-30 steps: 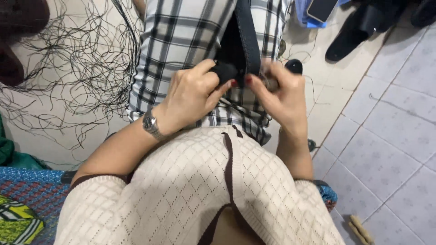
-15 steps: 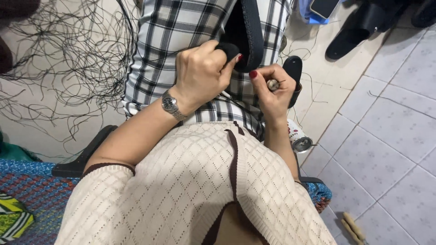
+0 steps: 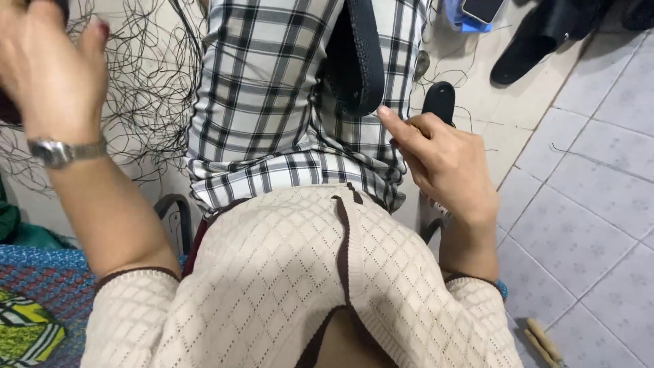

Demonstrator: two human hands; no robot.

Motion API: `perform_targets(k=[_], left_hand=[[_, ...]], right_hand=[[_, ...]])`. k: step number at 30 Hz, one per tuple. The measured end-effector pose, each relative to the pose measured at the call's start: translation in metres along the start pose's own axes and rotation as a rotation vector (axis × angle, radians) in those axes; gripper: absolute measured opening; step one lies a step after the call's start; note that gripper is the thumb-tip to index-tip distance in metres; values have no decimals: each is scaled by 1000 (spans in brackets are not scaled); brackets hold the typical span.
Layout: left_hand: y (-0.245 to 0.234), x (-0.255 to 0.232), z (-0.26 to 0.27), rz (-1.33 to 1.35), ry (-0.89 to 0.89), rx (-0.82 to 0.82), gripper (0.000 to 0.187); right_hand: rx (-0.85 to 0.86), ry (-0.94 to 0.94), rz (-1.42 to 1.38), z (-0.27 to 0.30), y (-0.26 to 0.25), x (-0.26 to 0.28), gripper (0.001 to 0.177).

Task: Hand-sewing the sole of a shoe using a cobbler's hook and thread.

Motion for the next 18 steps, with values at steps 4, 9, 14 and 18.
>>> perform_targets(k=[4, 9, 14, 18], left_hand=[[-30, -89, -13, 15, -30, 134, 55], [-11, -215, -26, 279, 522, 125, 86], [-4, -238, -35, 374, 591, -294, 68], [3, -239, -38, 396, 621, -275, 55]], right_hand=[[-16, 38, 185, -4, 1, 0, 57], [-47, 46, 260, -10, -7, 14, 44], [-40, 194, 358, -5, -5, 29, 55], [28, 246, 353, -10, -3, 29, 61]])
Point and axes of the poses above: each hand's wrist, its own z-axis away from the middle knuckle, its own y-axis out of the palm, x = y × z, the point moved 4 cm from there along -z, towards the middle knuckle, and after that the axes turned 8 degrees about y, right-handed, at the moved point
